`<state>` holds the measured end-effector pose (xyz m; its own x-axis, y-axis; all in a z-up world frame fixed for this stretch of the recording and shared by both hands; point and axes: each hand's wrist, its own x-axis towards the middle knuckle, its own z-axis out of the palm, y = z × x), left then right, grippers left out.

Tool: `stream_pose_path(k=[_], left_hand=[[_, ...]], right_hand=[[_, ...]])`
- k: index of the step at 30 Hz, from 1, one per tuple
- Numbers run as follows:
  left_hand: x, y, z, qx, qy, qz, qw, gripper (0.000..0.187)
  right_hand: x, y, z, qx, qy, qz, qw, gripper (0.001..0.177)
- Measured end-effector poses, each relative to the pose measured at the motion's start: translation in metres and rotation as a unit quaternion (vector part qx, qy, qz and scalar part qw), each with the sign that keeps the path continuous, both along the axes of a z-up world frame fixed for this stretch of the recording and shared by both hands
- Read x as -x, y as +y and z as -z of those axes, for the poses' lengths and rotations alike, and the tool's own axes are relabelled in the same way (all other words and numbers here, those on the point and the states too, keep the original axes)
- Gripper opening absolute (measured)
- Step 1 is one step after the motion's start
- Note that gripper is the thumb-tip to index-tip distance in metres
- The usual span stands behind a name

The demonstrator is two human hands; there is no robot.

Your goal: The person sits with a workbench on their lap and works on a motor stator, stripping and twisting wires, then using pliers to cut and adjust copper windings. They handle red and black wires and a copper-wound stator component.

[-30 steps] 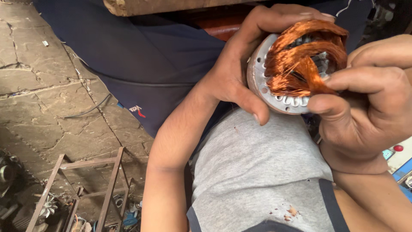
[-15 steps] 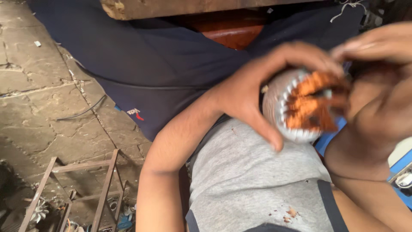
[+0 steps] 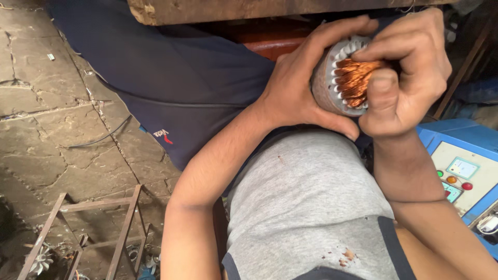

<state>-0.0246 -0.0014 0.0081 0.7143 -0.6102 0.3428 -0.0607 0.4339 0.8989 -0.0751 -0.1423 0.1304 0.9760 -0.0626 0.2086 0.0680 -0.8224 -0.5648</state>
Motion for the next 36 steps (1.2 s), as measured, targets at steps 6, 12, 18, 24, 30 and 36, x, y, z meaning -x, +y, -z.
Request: stream_pose_path(k=[6,12,18,24,30,36], left_hand=[[0.004,-0.005,0.002,0.028,0.056,-0.002,0.998,0.143],[0.011,-0.025,-0.005,0.288,0.208,0.052,0.934,0.136],[0.032,-0.025,0.0,0.414,0.424,0.163,0.789,0.098],[0.028,-0.02,0.019,0.44,0.469,0.167,0.747,0.089],[0.015,-0.01,0.022,0.433,0.433,0.129,0.78,0.075],[0.009,-0.005,0.016,0.35,0.388,0.107,0.846,0.072]], right_hand=[[-0.005,-0.003,0.027,-0.076,-0.174,-0.016,0.982,0.04],[0.013,0.001,-0.009,0.104,-0.166,-0.099,0.976,0.025],[0.008,0.017,0.005,0.192,-0.238,-0.183,0.934,0.032],[-0.001,0.017,0.028,0.064,-0.353,-0.133,0.924,0.035],[0.003,0.006,0.03,-0.047,-0.376,-0.048,0.924,0.038],[0.002,0.01,0.025,0.05,-0.292,-0.114,0.948,0.045]])
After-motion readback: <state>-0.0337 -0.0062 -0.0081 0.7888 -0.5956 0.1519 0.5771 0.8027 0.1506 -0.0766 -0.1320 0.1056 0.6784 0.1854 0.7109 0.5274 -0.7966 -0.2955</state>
